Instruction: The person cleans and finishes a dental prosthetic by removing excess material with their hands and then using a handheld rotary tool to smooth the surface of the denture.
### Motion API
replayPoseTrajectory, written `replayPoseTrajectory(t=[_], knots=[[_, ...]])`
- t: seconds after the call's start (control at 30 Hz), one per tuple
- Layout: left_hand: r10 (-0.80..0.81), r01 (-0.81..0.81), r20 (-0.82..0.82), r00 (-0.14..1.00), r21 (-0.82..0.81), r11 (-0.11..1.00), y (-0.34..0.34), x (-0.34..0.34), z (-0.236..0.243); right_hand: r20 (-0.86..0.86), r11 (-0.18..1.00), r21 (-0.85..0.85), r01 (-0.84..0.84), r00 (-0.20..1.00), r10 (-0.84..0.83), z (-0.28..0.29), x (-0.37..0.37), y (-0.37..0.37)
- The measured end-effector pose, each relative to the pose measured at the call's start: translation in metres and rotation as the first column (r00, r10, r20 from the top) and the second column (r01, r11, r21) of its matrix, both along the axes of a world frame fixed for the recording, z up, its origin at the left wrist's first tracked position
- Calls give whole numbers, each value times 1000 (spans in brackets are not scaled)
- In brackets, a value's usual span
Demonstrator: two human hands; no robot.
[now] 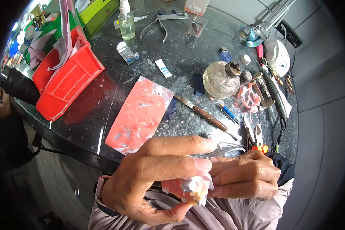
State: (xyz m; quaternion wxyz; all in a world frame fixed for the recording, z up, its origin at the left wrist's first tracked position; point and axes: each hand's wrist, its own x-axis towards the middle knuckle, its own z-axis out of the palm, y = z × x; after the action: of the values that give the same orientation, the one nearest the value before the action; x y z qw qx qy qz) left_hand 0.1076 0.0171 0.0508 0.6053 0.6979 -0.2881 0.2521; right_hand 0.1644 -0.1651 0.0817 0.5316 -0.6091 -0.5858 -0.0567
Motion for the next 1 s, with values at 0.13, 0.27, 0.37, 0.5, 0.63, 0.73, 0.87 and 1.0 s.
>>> replayPoseTrajectory(t=[0.13, 0.27, 0.37, 0.5, 0.63, 0.73, 0.87, 1.0], knots=[[-1, -1, -51, 999, -56, 998, -5, -2, -1, 43, 999, 21, -32, 999, 31, -4, 3, 0], [-139, 107, -64, 988, -360, 927, -9, -8, -9, 96, 994, -23, -107, 989, 109, -2, 8, -2], [-121, 70, -85, 989, -450, 890, -15, -12, -8, 83, 996, -49, -74, 993, 78, -3, 2, -3], [-114, 77, -66, 991, -413, 907, -13, -11, -11, 86, 998, -57, -29, 996, 34, -1, 0, -4], [-37, 21, -33, 999, -394, 919, -15, -13, -13, 114, 998, -33, -45, 992, 48, -4, 0, -4], [98, -98, -19, 995, -362, 927, -17, -13, -8, 100, 991, 101, 86, 990, -96, -12, -6, 3], [345, -342, 46, 938, -65, 938, -11, -11, -13, -24, 995, 60, 77, 997, -76, -5, 1, 0], [437, -428, 3, 899, -199, 882, -31, -20, -13, -5, 977, 172, 126, 992, -127, -13, 1, 8]])
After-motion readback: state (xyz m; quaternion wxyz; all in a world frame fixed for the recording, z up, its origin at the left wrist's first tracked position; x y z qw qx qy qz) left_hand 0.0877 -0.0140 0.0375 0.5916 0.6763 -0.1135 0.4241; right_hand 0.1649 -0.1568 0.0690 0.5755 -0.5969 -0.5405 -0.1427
